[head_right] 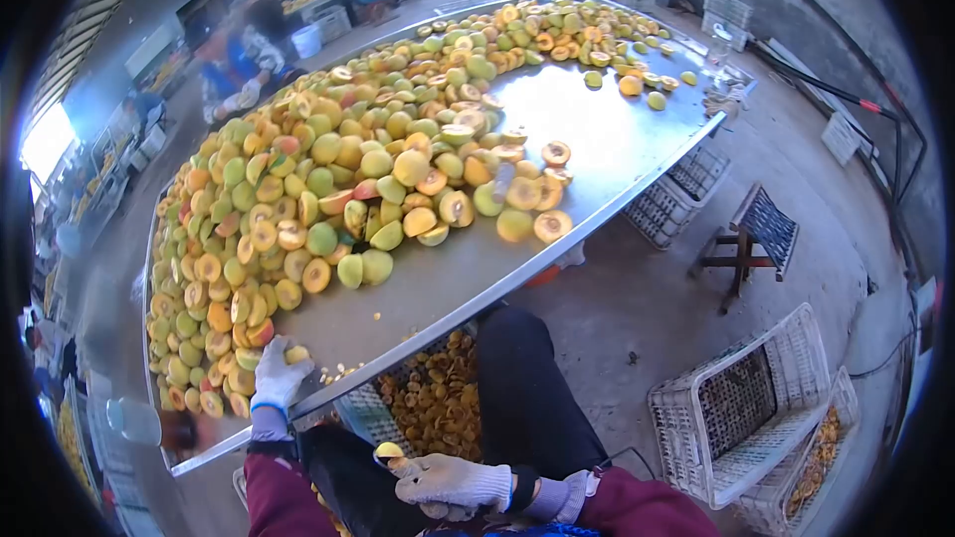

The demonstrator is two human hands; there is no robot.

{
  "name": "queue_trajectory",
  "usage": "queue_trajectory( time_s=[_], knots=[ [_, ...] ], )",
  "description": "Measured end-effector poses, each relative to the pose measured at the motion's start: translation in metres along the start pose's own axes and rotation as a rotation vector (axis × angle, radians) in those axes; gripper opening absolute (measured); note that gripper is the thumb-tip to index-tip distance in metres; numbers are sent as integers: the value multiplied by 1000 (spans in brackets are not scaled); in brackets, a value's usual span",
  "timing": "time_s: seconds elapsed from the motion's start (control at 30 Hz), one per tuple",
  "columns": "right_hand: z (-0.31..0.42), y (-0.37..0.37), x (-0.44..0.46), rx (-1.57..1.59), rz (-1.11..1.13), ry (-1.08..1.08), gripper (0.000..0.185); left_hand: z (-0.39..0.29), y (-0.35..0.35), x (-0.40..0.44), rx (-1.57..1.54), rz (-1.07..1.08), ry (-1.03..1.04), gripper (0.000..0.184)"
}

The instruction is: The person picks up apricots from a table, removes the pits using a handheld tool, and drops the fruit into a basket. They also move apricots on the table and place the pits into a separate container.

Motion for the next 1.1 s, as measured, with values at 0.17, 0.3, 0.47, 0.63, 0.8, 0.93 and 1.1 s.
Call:
queue_trajectory(
  time_s=[0.17, 0.3, 0.47, 0.63, 0.8, 0.93, 1.1],
  knots=[
    [4, -3, 3, -168, -105, -11, 19, -37, -24, -48, -1568, 140, -317, 30],
    [25, -2, -3, -684, -340, -102, 27, -129, -69, -115, -1424, 285, -38, 37],
    [31, 3, -20, -961, -511, -220, 42, -140, -47, -139, -1228, 242, -241, 34],
    [25, -6, -20, -800, -479, -184, 44, -147, -40, -155, -1728, 391, -398, 54],
    [25, -3, -20, -991, -543, -321, 44, -152, -36, -163, -1833, 363, -336, 64],
    [33, 4, -26, -1205, -643, -413, 40, -151, -59, -163, -1397, 140, -217, 50],
    [37, 9, -29, -1289, -709, -455, 36, -146, -59, -162, -1031, 261, -221, 52]
  ],
)
Point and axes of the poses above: each hand's wrist, its own x-axis towards the middle knuckle, its own y-axis out of the palm, z = x × y, the point moved 6 cm from there along x, towards the middle knuckle, and after that the axes turned 10 degrees about x, right-handed, at the moved point
